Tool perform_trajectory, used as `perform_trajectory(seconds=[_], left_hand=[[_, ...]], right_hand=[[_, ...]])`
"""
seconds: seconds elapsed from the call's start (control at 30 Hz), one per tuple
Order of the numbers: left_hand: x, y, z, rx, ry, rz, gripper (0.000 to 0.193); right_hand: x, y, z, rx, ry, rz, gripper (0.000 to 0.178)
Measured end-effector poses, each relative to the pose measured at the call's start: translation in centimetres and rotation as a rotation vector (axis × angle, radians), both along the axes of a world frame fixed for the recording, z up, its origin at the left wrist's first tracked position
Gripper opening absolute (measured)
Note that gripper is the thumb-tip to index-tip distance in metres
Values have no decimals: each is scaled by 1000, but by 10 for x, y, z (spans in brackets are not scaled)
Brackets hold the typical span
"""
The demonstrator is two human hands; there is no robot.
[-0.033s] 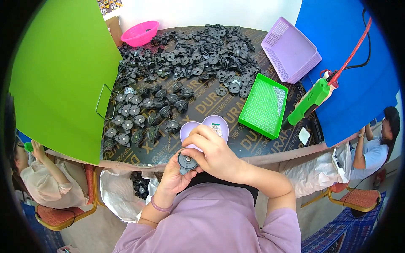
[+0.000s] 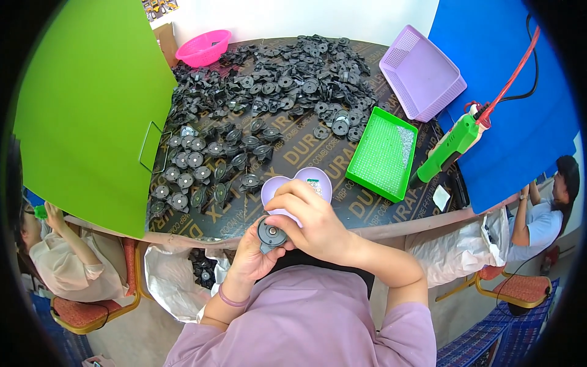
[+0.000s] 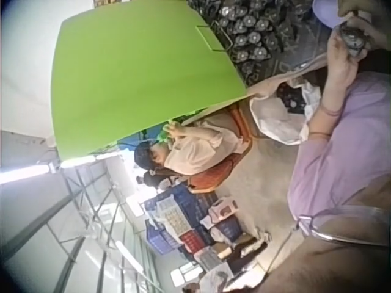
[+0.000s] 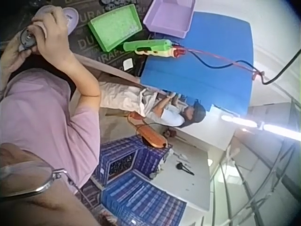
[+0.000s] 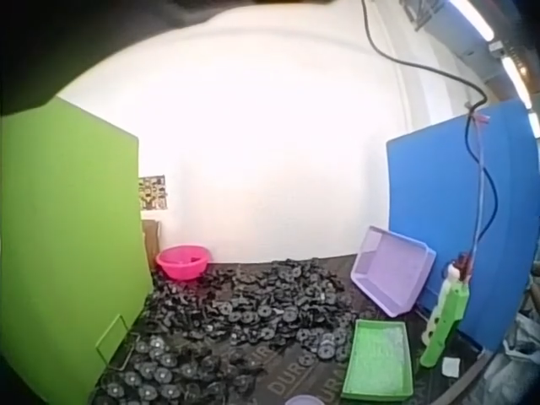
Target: Assembling small black plastic components by inserting tiny white pins into designated slots.
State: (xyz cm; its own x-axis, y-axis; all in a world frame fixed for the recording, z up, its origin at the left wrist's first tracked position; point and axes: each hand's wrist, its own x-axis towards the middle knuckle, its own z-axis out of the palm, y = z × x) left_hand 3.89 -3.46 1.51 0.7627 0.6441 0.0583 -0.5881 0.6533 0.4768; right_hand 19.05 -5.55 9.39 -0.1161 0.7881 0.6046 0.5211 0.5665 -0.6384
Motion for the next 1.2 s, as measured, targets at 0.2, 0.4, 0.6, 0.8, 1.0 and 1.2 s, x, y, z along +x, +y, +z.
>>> perform_trajectory(seconds=[0.2,0.4,0.6,0.8,1.0,1.2], left_hand=[[-8,-3,-3,2,27,89,41],[-5,1,5,69,139,259,47],[-13,7,8,163,275,326,40],[-23,8,3,138,249,382,36],[-21,10,3,156,231,372,36],[-19,8,3,168,236,343,35]], right_hand=[[-5,-22,-4,343,-636,-22,37],[16,26,-19,300,-445,-24,35],[58,123,-59,-4,-683,-197,23],[58,145,-67,-113,-709,-134,28],[128,160,-70,-162,-862,-579,17],[143,166,-67,-353,-901,-681,32]])
